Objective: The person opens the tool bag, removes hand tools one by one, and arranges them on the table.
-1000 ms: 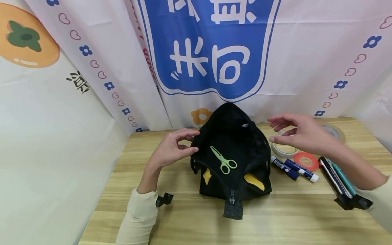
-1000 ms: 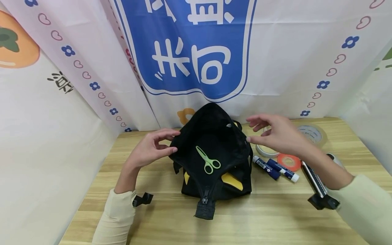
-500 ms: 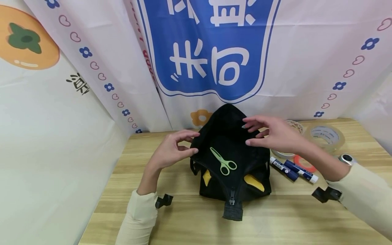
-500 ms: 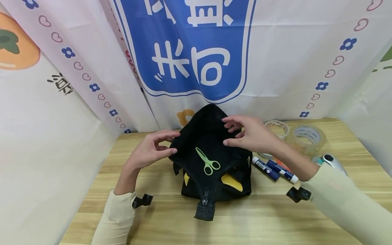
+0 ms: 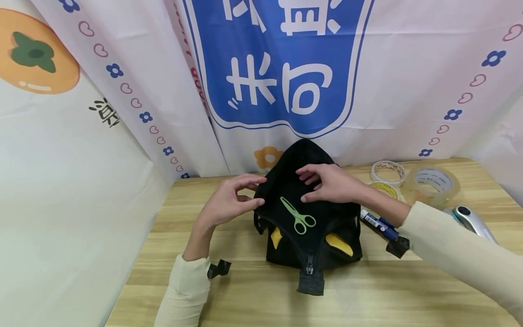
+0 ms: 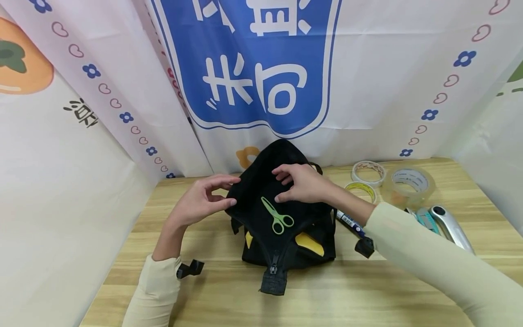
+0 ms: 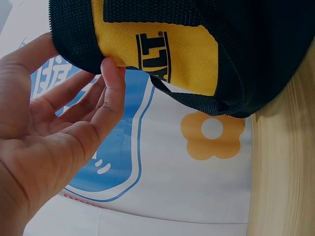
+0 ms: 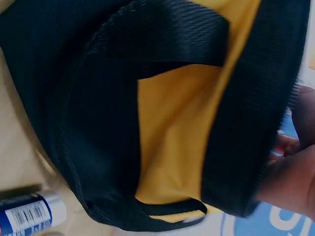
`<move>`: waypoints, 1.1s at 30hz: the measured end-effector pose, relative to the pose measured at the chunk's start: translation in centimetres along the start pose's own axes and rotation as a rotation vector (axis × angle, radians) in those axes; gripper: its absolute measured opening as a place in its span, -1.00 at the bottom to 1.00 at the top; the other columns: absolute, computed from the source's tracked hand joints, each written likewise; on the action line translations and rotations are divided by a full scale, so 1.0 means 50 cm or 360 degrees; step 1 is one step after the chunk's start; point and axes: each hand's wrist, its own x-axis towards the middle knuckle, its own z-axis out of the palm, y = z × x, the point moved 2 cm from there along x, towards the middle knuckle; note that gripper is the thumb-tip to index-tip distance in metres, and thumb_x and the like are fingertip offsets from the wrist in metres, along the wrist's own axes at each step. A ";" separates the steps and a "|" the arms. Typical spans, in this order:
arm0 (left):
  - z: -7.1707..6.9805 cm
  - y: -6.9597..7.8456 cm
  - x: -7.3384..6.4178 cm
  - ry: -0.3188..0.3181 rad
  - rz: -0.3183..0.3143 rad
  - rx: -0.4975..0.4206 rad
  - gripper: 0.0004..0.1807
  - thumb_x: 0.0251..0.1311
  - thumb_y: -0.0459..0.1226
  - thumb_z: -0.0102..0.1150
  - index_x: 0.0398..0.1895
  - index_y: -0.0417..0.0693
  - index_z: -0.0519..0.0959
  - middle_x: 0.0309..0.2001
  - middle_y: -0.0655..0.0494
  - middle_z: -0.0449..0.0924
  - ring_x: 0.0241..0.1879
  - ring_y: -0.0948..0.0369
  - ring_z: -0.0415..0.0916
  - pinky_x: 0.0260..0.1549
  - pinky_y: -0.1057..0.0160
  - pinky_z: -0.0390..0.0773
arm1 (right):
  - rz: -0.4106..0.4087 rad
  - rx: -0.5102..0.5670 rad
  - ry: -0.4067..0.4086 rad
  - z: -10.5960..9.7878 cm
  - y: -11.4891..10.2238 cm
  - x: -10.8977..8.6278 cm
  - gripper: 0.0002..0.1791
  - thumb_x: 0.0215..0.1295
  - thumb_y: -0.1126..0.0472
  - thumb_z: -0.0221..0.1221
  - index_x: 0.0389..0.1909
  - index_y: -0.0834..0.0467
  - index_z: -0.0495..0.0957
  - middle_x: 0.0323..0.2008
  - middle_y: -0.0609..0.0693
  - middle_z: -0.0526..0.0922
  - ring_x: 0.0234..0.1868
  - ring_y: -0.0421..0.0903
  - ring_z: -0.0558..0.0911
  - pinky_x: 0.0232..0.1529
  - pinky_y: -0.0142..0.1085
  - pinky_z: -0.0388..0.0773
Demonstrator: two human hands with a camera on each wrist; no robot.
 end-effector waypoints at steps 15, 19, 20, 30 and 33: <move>-0.001 -0.001 0.001 -0.0012 0.0023 -0.0009 -0.47 0.30 -0.36 0.47 0.35 -0.15 0.64 0.37 -0.07 0.62 0.18 -0.01 0.63 0.02 0.26 0.77 | 0.0098 -0.0183 -0.0169 0.095 0.062 0.060 -0.17 0.16 0.13 0.60 0.44 0.24 0.53 0.24 0.20 0.73 0.18 0.10 0.76 0.26 0.00 0.69; -0.002 -0.001 0.000 -0.0012 0.0020 -0.0002 -0.47 0.30 -0.37 0.47 0.34 -0.17 0.64 0.38 -0.07 0.61 0.17 -0.02 0.63 0.02 0.26 0.77 | 0.0103 -0.0187 -0.0207 0.123 0.078 0.059 -0.16 0.08 0.15 0.64 0.39 0.27 0.56 0.19 0.19 0.75 0.12 0.08 0.78 0.18 -0.06 0.73; -0.004 -0.001 0.000 -0.0010 0.0019 0.0002 -0.47 0.30 -0.37 0.47 0.34 -0.17 0.64 0.38 -0.07 0.61 0.17 -0.02 0.63 0.03 0.26 0.77 | 0.0092 -0.0201 -0.0214 0.128 0.080 0.059 -0.16 0.06 0.16 0.65 0.37 0.28 0.56 0.18 0.20 0.75 0.10 0.08 0.79 0.15 -0.07 0.74; -0.005 -0.001 0.000 0.0000 0.0016 0.0019 -0.48 0.28 -0.37 0.48 0.32 -0.16 0.66 0.36 -0.06 0.62 0.17 -0.02 0.64 0.02 0.26 0.77 | 0.0078 -0.0259 -0.0186 0.158 0.082 0.054 -0.24 -0.04 0.32 0.67 0.25 0.28 0.61 0.00 0.18 0.74 -0.16 -0.05 0.79 -0.14 -0.26 0.75; -0.005 0.000 -0.001 -0.0004 0.0021 0.0015 -0.48 0.29 -0.36 0.48 0.33 -0.16 0.65 0.37 -0.06 0.62 0.17 -0.02 0.64 0.01 0.27 0.77 | 0.0103 -0.0245 -0.0165 0.157 0.080 0.053 -0.28 0.00 0.35 0.63 0.25 0.26 0.62 -0.01 0.16 0.76 -0.15 -0.05 0.80 -0.14 -0.26 0.76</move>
